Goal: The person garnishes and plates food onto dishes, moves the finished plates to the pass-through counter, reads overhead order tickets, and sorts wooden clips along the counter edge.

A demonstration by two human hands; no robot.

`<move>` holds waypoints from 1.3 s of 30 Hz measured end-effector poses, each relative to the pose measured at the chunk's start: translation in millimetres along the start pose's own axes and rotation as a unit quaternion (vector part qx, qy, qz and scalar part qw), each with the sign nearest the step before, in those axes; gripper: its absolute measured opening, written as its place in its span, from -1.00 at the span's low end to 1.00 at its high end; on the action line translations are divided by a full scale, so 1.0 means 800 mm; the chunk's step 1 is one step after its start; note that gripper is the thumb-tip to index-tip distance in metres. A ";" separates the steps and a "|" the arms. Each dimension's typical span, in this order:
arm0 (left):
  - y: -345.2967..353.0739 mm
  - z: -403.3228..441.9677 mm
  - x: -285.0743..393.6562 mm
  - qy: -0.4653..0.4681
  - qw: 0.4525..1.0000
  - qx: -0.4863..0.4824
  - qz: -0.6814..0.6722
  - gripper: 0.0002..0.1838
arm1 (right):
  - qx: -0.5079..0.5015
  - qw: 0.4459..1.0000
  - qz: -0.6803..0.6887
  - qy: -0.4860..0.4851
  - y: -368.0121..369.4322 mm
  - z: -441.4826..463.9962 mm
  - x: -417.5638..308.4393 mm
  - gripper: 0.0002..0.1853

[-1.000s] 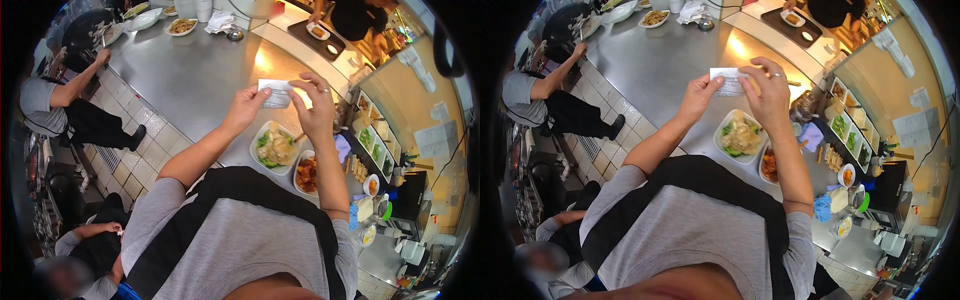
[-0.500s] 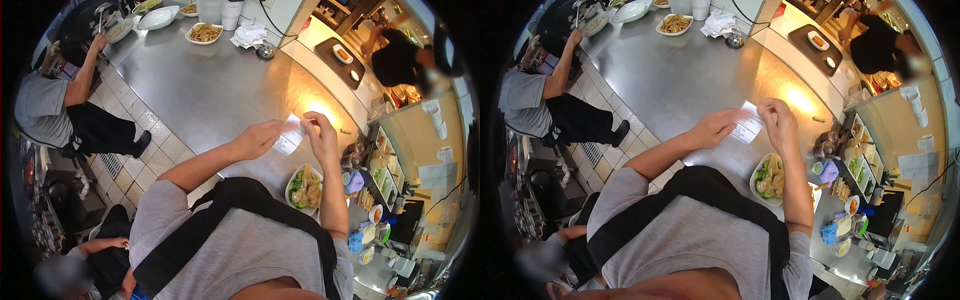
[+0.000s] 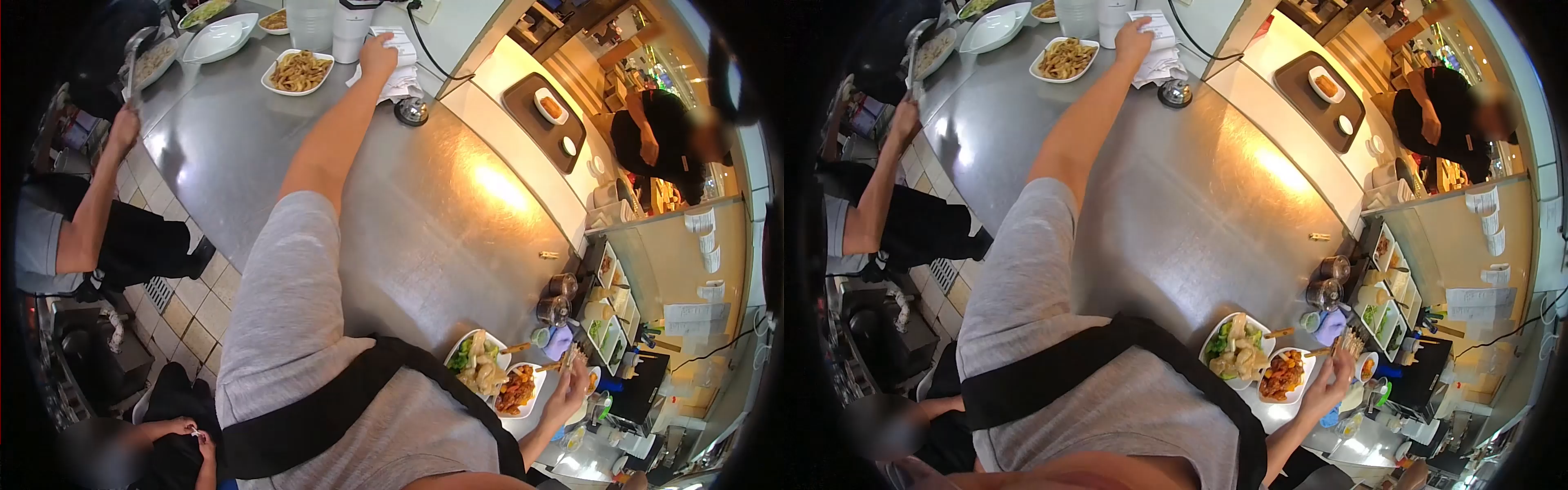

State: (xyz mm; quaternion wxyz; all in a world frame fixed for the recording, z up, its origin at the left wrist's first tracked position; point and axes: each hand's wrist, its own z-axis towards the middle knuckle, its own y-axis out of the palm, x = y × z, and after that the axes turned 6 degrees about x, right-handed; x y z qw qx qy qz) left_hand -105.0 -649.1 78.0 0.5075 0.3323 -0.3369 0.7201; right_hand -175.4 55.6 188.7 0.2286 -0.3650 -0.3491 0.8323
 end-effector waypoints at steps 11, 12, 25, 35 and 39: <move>0.003 -0.078 -0.067 -0.091 0.994 0.010 0.066 -0.47 | 0.000 0.998 -0.049 0.039 0.009 -0.012 0.006 -0.75; -0.013 -0.113 -0.098 -0.088 0.993 0.015 0.078 -0.48 | -0.001 0.999 -0.027 0.025 0.014 -0.010 -0.001 -0.74; -0.273 -0.354 0.029 -0.059 0.991 -0.120 0.031 -0.75 | -0.009 0.986 0.040 -0.163 0.013 -0.017 -0.016 -0.79; -0.386 -0.488 0.123 -0.014 0.971 -0.237 0.024 -0.78 | 0.029 0.995 0.017 -0.097 -0.082 -0.064 0.033 -0.88; -0.395 -0.544 0.149 -0.096 0.938 -0.334 -0.012 -0.81 | -0.064 0.995 -0.065 0.031 -0.118 -0.104 0.082 -0.84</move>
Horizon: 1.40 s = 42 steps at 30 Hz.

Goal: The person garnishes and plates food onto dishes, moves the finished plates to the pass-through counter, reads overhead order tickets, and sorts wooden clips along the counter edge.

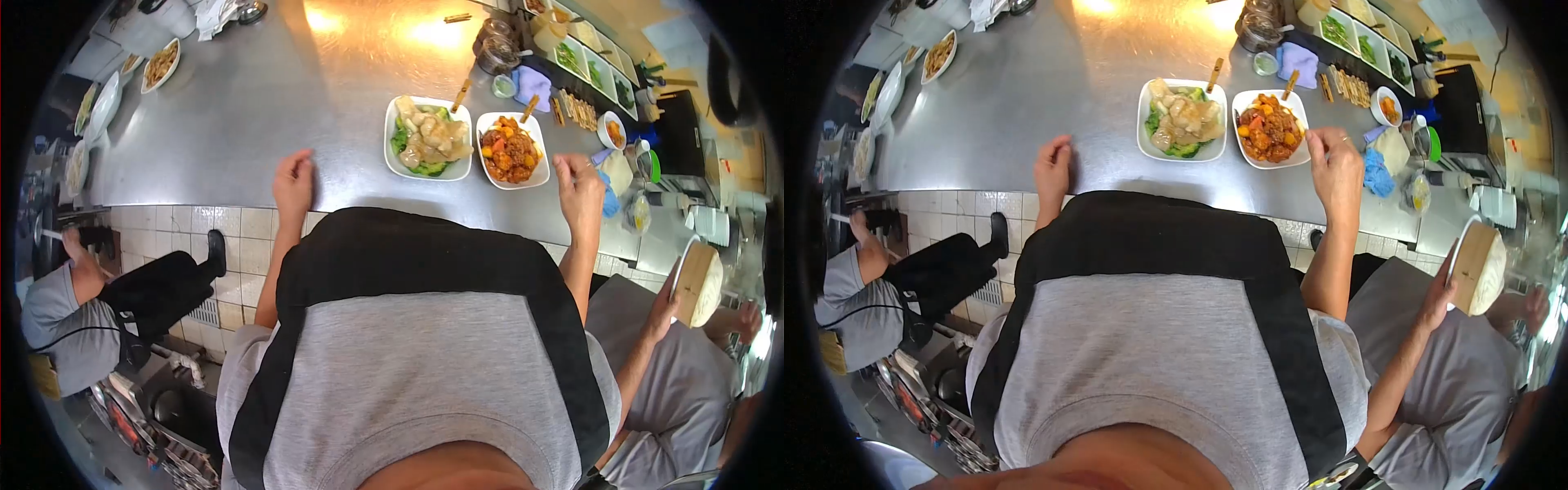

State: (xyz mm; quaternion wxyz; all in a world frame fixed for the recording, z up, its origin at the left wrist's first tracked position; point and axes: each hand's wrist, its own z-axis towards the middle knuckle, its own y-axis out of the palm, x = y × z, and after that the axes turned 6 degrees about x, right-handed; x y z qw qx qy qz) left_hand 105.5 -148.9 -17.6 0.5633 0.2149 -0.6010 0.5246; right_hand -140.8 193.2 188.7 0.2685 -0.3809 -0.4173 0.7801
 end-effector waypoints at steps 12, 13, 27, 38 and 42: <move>0.118 -0.041 0.112 -0.275 0.869 -0.255 -0.322 -0.55 | -0.445 0.878 0.140 0.107 0.067 -0.094 0.071 -0.69; 0.118 -0.033 0.113 -0.271 0.871 -0.257 -0.318 -0.55 | -0.444 0.876 0.171 0.079 0.083 -0.099 0.076 -0.70; 0.054 0.056 0.060 -0.161 0.938 -0.011 -0.308 -0.49 | -0.434 0.677 0.557 0.207 0.221 -0.068 -0.053 -0.26; 0.047 0.060 0.023 -0.055 0.977 0.054 -0.200 -0.54 | -0.315 0.679 0.611 0.257 0.271 -0.022 -0.105 -0.29; 0.047 0.059 0.027 -0.041 0.977 0.065 -0.198 -0.54 | -0.312 0.707 0.594 0.224 0.256 0.034 -0.119 -0.28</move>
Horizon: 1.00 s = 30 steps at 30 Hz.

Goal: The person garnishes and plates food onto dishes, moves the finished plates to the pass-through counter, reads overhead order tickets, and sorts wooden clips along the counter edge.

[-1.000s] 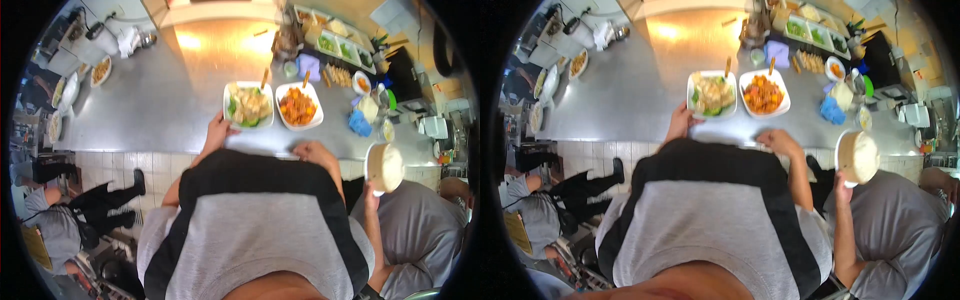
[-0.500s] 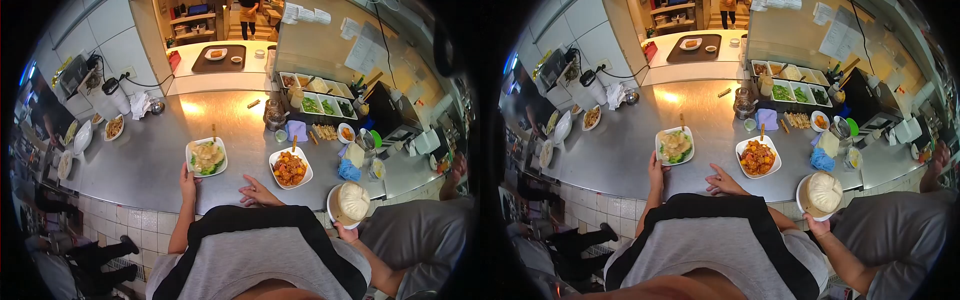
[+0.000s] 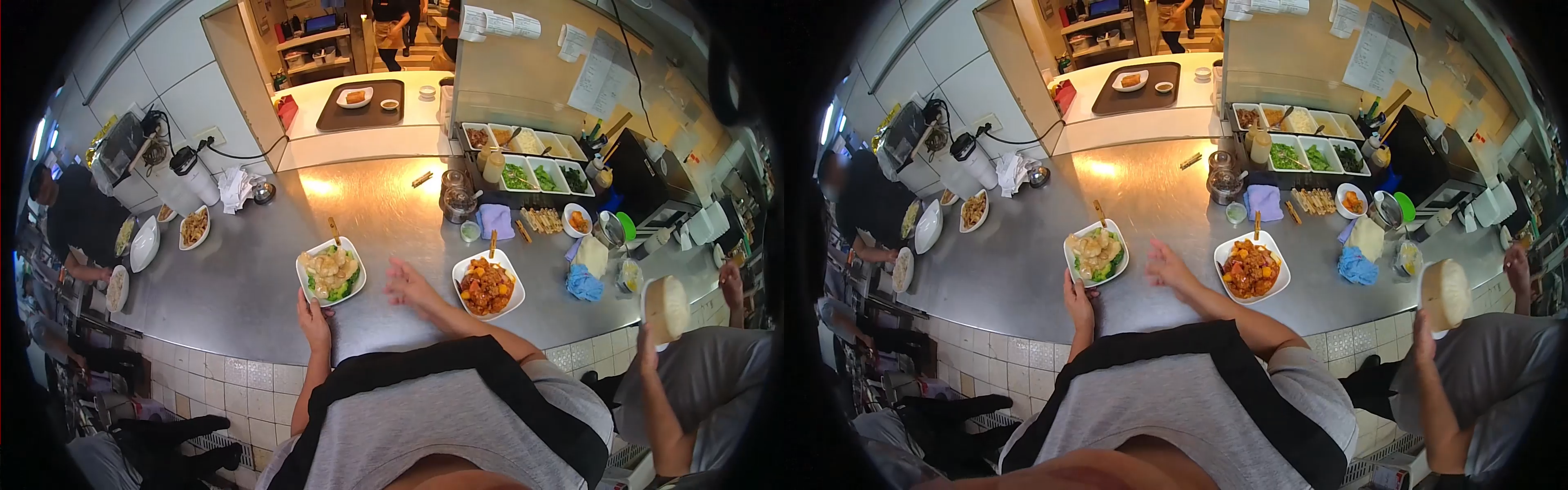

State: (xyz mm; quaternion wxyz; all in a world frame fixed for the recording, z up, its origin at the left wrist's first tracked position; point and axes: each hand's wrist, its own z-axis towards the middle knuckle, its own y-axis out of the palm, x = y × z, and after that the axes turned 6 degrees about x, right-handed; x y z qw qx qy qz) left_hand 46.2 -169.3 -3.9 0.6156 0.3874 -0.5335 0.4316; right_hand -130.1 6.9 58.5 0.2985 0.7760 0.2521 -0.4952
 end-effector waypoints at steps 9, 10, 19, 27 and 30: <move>0.005 -0.007 0.006 0.165 0.951 0.064 0.254 -0.56 | 0.205 0.758 -0.464 -0.409 -0.140 0.188 -0.283 -0.27; 0.007 -0.007 0.006 0.150 0.954 0.068 0.251 -0.55 | 0.240 0.712 -0.514 -0.414 -0.169 0.218 -0.308 -0.26; 0.013 -0.007 0.009 0.092 0.960 0.100 0.245 -0.57 | 0.429 0.586 -0.544 -0.420 -0.252 0.321 -0.484 -0.39; 0.013 -0.005 0.002 0.096 0.951 0.112 0.272 -0.55 | 0.438 0.406 -0.614 -0.517 -0.283 0.365 -0.533 -0.47; 0.011 -0.004 0.000 0.075 0.959 0.102 0.254 -0.54 | 0.436 0.369 -0.654 -0.496 -0.304 0.358 -0.531 -0.48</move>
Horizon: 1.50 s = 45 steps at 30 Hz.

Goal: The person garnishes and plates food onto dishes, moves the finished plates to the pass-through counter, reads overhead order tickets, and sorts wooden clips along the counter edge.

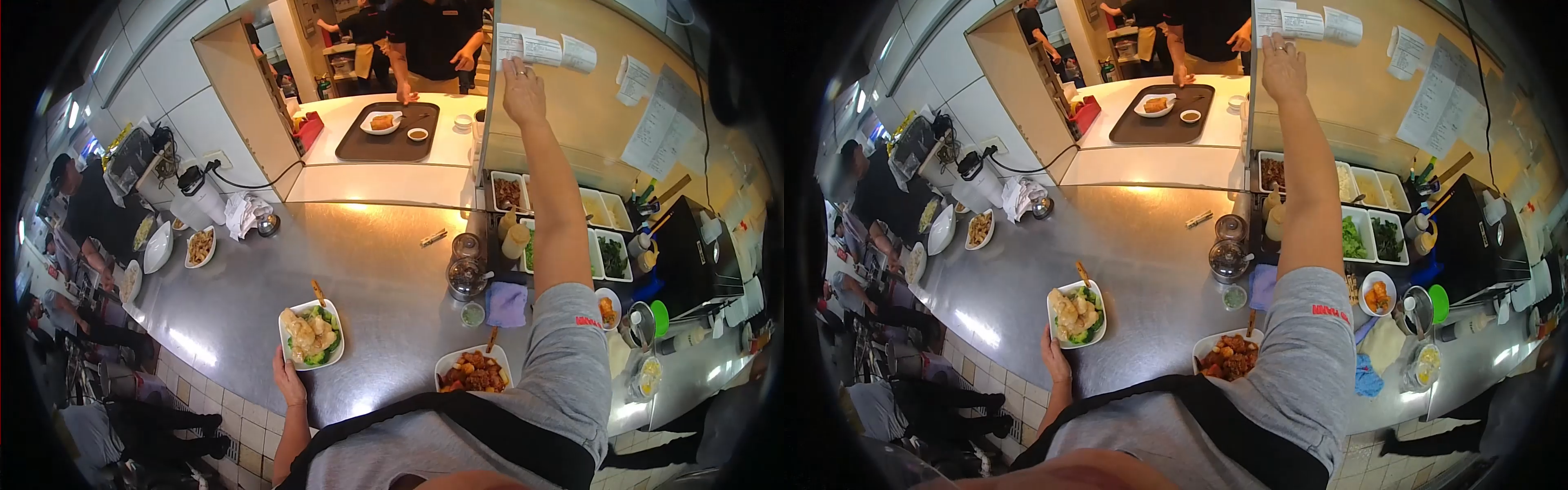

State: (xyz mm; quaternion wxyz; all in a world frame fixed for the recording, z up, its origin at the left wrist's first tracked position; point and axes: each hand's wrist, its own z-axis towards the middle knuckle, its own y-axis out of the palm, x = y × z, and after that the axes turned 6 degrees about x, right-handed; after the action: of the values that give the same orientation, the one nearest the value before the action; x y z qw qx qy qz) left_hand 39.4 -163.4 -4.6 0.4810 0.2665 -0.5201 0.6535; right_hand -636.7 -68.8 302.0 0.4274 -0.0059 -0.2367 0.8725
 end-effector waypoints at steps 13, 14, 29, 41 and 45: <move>0.001 0.000 0.005 -0.002 1.000 0.002 -0.001 -0.54 | -0.049 0.997 -0.052 0.002 -0.008 -0.007 0.034 -0.42; 0.001 -0.001 0.003 0.002 1.000 0.004 0.002 -0.54 | -0.043 0.997 -0.059 0.000 -0.005 -0.008 0.034 -0.42; 0.002 0.001 -0.005 0.004 1.000 0.000 0.005 -0.53 | -0.040 0.998 -0.041 0.016 -0.005 0.005 0.031 -0.40; -0.002 0.003 0.012 0.014 1.000 -0.002 0.006 -0.55 | -0.093 0.983 0.141 0.070 -0.033 -0.003 -0.017 -0.46; -0.002 0.007 0.019 -0.003 1.000 -0.023 -0.018 -0.54 | -0.243 0.908 0.341 0.012 -0.103 -0.048 -0.125 -0.53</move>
State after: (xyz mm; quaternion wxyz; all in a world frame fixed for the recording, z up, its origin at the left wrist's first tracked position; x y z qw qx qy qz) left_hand 34.4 -163.0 10.8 0.4970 0.2669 -0.5317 0.6317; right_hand -503.6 -84.8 283.3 0.0921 -0.2005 -0.4200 0.8803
